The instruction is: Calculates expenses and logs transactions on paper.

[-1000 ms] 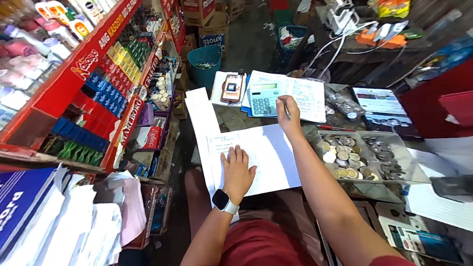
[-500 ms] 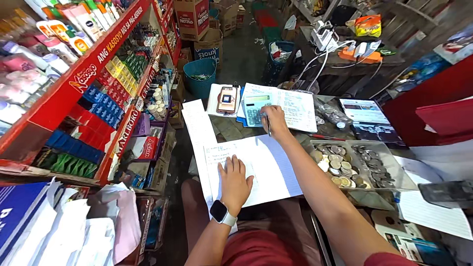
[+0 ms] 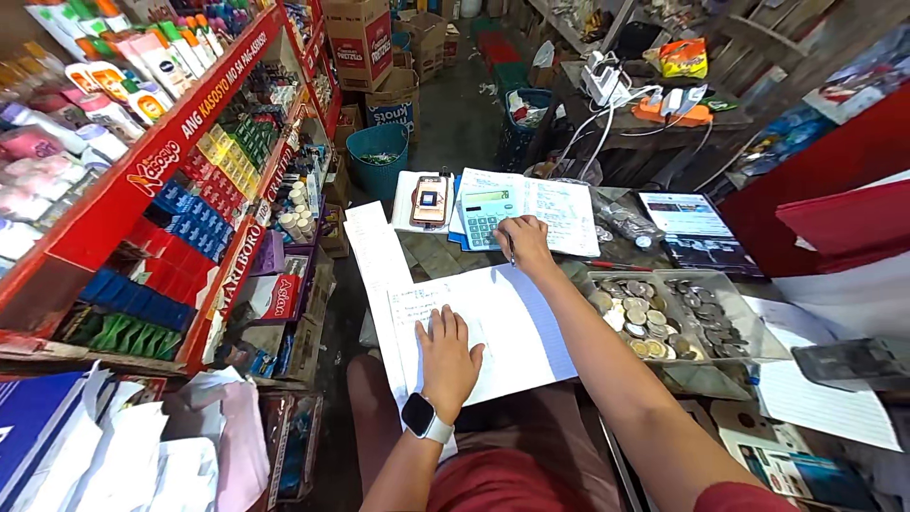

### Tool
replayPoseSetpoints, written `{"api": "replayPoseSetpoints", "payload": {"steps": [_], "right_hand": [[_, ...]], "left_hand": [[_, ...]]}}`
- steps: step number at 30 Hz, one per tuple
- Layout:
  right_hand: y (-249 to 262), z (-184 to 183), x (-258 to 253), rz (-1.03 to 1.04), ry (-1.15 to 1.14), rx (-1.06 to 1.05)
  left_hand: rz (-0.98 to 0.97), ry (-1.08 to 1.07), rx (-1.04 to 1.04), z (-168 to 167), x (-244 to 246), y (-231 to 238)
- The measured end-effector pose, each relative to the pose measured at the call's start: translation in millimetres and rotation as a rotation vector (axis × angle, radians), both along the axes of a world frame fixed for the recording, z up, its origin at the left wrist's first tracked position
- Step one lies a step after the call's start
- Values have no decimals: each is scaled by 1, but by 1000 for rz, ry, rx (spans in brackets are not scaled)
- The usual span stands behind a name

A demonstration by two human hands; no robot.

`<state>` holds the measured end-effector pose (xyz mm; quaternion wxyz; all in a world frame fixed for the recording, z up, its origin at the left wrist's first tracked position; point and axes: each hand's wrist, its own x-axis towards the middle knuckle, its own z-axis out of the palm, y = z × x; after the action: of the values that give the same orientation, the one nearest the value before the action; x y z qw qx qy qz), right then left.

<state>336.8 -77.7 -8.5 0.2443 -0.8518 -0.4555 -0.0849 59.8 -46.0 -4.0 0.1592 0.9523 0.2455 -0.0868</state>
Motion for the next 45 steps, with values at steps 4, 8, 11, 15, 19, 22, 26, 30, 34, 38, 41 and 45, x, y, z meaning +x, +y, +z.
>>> {"api": "replayPoseSetpoints", "payload": {"steps": [4,8,11,15,19,22,26,30,34,38,41,45], "right_hand": [[-3,3,-9,69,4,81],[-10,-3,-21,131,-8,38],[-14,-4,-29,124,-42,51],[-4,1,-31,95,-28,0],[13,-1,-24,116,26,-64],[9,-13,-22,11,43,26],[-6,-21,-18,-252,210,301],[-7,-14,-8,-192,215,349],[-2,-12,-2,-141,147,138],[-3,-9,-6,-126,136,50],[-8,-6,-17,-94,69,140],[-17,-18,-32,-23,-15,114]], "left_hand": [[10,-75,19,-6,-1,0],[11,-99,30,-7,-2,-1],[11,-72,20,-6,-1,0],[6,-48,20,-4,0,1],[9,-30,21,-4,0,0],[15,-18,15,-3,0,1],[11,0,7,-2,0,1],[14,-13,15,-2,-1,1],[22,-45,12,-4,-1,0],[18,-33,13,-4,-2,0],[16,-29,13,-4,-2,1],[10,-20,19,-3,-3,0]]}}
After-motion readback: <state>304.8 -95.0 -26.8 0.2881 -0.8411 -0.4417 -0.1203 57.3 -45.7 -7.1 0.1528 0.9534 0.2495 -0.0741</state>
